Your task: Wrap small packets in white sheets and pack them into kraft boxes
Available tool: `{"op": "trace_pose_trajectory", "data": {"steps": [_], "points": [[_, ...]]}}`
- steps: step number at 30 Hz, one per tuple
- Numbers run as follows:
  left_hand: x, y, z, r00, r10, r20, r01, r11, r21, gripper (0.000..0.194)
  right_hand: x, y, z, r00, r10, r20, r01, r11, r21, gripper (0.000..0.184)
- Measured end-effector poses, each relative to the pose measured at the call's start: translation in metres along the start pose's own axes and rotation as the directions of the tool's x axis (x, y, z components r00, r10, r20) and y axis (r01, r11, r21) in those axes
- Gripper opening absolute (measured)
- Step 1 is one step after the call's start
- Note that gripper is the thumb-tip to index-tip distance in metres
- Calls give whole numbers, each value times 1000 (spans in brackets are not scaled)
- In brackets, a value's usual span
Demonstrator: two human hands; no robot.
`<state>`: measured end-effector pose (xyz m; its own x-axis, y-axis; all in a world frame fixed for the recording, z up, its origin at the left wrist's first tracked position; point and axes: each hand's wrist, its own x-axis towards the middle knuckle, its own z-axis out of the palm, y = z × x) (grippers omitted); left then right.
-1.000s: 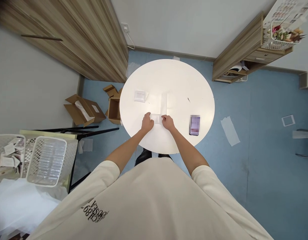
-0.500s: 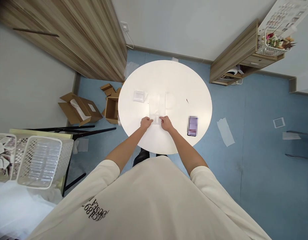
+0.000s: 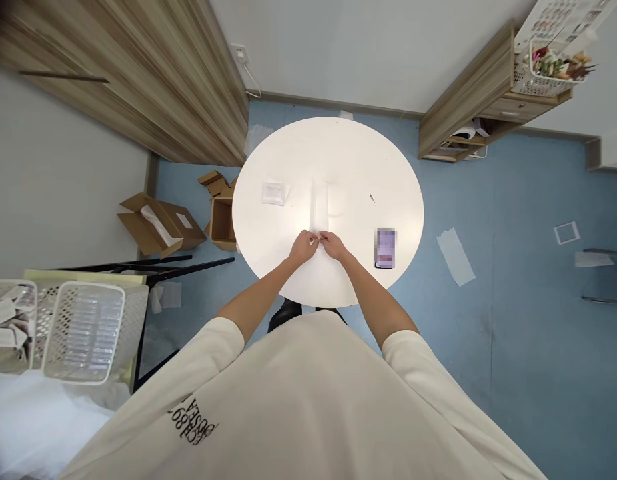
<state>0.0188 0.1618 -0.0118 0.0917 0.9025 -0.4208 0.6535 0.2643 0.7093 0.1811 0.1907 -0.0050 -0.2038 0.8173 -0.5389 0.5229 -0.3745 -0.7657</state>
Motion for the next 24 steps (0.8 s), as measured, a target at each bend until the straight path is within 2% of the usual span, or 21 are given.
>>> {"op": "trace_pose_trajectory", "data": {"steps": [3,7,10,13,15,17,19,21,24], "points": [[-3,-1,2,995,101,20,-102,992,71,28,0,5,-2,997,27,74,-38,987,156,39],[-4,-2,-1,985,156,72,-166,970,179,41,-3,13,1,998,64,-8,-62,979,193,40],[-4,0,-5,981,154,119,-178,956,232,39,-8,17,5,998,34,-60,-24,985,170,33],[-9,2,-7,968,166,187,-219,921,321,41,-13,15,4,988,-61,-140,70,996,60,27],[-16,2,-4,956,176,234,-260,880,398,54,-15,10,1,971,-177,-161,168,984,-66,30],[-24,2,2,948,181,263,-288,839,463,69,-13,5,-2,948,-309,-81,290,937,-193,38],[-30,2,7,946,177,272,-295,817,496,80,-9,1,-5,922,-385,43,379,874,-306,45],[-35,1,11,949,170,267,-287,815,504,88,-4,1,-7,917,-381,119,394,821,-412,50],[-37,-1,10,950,179,255,-285,830,480,91,0,9,-10,931,-329,160,363,776,-515,55]]}}
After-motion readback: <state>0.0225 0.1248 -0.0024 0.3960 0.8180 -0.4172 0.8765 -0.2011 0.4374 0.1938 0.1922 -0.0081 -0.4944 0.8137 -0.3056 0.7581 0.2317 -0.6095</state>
